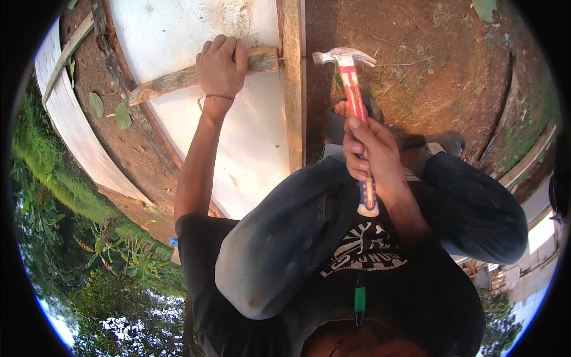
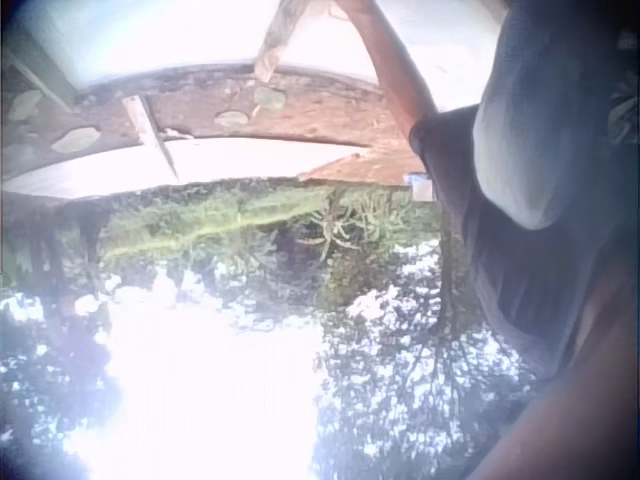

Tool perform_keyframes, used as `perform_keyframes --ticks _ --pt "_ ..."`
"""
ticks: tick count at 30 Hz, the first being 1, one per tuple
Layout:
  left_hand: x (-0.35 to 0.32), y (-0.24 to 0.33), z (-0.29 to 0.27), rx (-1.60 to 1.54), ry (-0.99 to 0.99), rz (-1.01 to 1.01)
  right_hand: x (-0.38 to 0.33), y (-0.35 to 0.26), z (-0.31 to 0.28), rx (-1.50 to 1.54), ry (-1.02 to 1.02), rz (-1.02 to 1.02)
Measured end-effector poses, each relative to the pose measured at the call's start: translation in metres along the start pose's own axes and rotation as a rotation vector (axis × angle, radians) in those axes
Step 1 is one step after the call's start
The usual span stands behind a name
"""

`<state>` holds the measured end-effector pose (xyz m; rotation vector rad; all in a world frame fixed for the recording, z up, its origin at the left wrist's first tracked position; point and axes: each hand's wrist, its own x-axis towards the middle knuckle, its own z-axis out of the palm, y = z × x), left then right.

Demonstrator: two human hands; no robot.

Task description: The person assembles a wooden frame on a white board outdoors. They use a hammer to drive nails into the frame, a hand saw to cut a wooden piece, and a utility knife to trim edges. The person repeatedly positions and secures wooden pieces to the frame.

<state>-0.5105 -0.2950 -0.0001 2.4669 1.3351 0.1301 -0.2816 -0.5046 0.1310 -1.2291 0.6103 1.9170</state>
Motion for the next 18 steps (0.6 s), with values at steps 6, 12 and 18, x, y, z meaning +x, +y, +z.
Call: perform_keyframes --ticks 6,12,18 --pt "0.008 0.0 0.006 -0.005 0.073 0.03 0.019 0.009 -0.015 0.31 0.394 -0.466" --pt "0.01 -0.013 0.002 0.027 0.053 0.013 -0.01 -0.012 -0.023 0.033 0.162 -0.086" --pt "0.016 -0.005 0.005 0.011 0.074 0.006 0.036 -0.02 0.002 0.38 0.464 -0.532"
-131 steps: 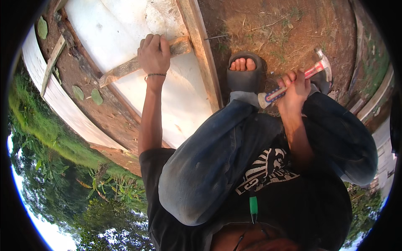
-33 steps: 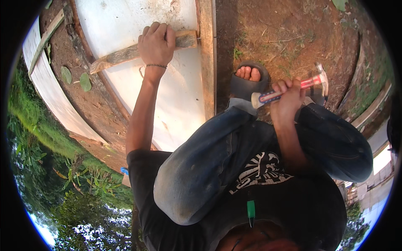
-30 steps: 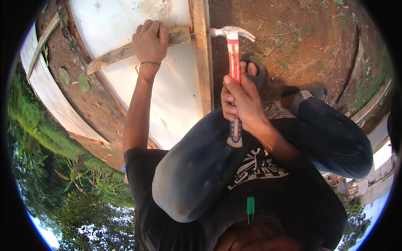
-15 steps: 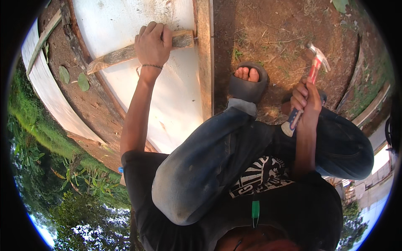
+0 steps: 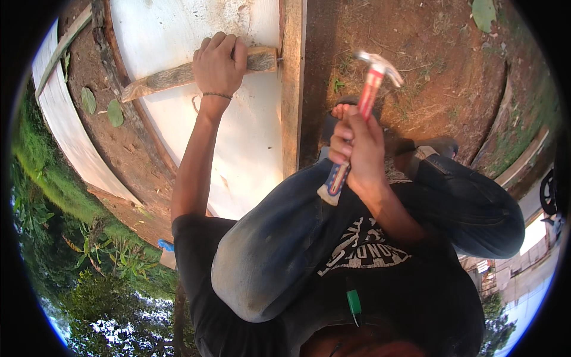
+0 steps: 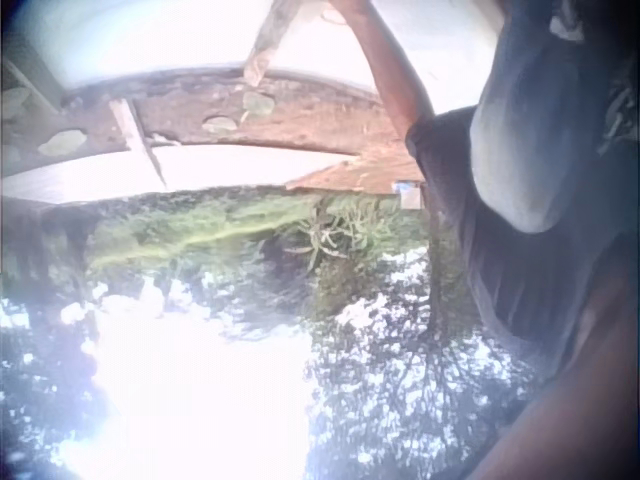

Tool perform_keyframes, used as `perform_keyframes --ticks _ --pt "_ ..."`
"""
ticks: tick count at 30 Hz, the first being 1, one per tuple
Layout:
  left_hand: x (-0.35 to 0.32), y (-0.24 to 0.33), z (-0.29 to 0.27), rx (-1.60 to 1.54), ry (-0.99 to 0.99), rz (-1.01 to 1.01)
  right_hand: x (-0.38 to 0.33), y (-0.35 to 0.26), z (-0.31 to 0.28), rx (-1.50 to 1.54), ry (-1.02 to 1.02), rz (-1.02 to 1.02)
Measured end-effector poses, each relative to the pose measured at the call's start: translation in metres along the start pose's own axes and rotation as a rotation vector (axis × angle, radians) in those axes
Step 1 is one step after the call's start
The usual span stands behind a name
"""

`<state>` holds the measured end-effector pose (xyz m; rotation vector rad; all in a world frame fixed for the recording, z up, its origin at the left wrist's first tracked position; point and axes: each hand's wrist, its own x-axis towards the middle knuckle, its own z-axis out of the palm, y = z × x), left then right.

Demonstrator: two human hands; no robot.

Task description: The person assembles a wooden frame on a white board outdoors. They use a hammer to drive nails into the frame, a hand saw to cut a wooden piece, and a utility knife to trim edges. The person repeatedly positions and secures wooden pieces to the frame.

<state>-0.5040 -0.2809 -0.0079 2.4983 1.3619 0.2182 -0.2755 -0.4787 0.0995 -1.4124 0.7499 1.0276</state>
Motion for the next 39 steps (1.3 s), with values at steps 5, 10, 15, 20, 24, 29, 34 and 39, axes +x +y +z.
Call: perform_keyframes --ticks 5,10,15,20,24,29,34,39 --pt "-0.017 -0.011 -0.007 0.008 0.009 -0.006 -0.024 -0.038 -0.036 -0.19 -0.334 0.357" --pt "-0.004 -0.004 0.0 0.009 0.026 0.029 -0.029 0.018 0.007 -0.102 -0.079 0.155" --pt "-0.017 -0.005 -0.003 0.054 0.028 0.012 -0.03 -0.016 -0.015 -0.332 -0.471 0.58" --pt "-0.014 -0.001 0.0 0.062 0.055 0.01 0.03 -0.027 -0.069 -0.105 -0.301 0.249" --pt "-0.015 0.001 -0.004 0.056 0.141 -0.017 0.05 -0.02 -0.071 0.045 -0.331 0.264" --pt "-0.026 -0.006 -0.008 0.074 0.193 -0.074 0.052 -0.01 -0.07 0.163 -0.333 0.377" --pt "-0.018 0.012 -0.02 0.078 0.015 -0.268 0.06 -0.021 -0.063 0.177 -0.353 0.385" --pt "-0.01 0.108 -0.011 -0.19 -0.013 -0.392 0.066 -0.023 -0.056 0.072 -0.391 0.304"
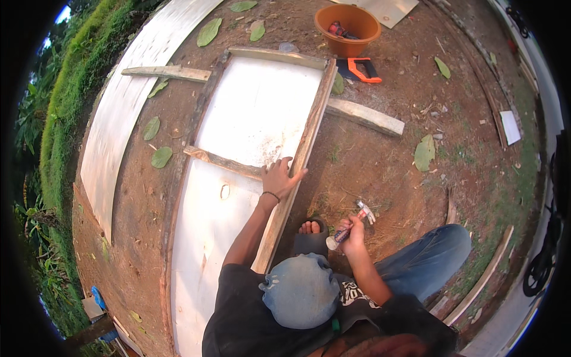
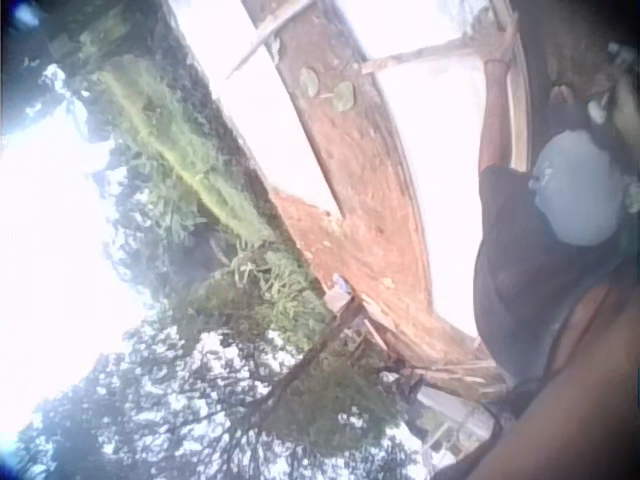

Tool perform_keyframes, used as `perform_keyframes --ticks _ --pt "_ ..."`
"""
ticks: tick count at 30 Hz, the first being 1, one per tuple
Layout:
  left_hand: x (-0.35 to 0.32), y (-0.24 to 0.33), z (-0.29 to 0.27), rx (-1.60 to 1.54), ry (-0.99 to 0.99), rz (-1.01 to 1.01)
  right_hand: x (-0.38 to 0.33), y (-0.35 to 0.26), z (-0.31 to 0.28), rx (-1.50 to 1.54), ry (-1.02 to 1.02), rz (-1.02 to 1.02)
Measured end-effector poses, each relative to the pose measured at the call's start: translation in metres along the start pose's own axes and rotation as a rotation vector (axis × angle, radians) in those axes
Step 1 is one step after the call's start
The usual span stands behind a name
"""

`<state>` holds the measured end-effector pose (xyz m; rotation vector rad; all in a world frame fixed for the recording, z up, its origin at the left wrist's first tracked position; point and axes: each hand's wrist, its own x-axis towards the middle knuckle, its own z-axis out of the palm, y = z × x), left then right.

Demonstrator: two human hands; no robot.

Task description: The person assembles a wooden frame on a white board outdoors. They use a hammer to drive nails into the frame, a hand saw to cut a wooden piece, and a utility knife to trim edges. The person repeatedly positions and secures wooden pieces to the frame.

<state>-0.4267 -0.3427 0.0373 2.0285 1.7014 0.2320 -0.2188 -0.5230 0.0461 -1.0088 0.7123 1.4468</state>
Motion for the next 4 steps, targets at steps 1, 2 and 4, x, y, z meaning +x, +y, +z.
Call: perform_keyframes --ticks 1,2,4 --pt "-0.002 0.023 0.008 0.097 0.007 -0.019 0.005 0.001 -0.002 0.003 0.018 0.01" --pt "0.001 0.03 0.018 0.132 -0.006 -0.057 0.007 0.003 -0.002 -0.001 -0.006 0.047" --pt "0.008 0.036 0.03 0.139 -0.003 -0.162 0.01 0.01 -0.004 -0.004 0.019 0.09"
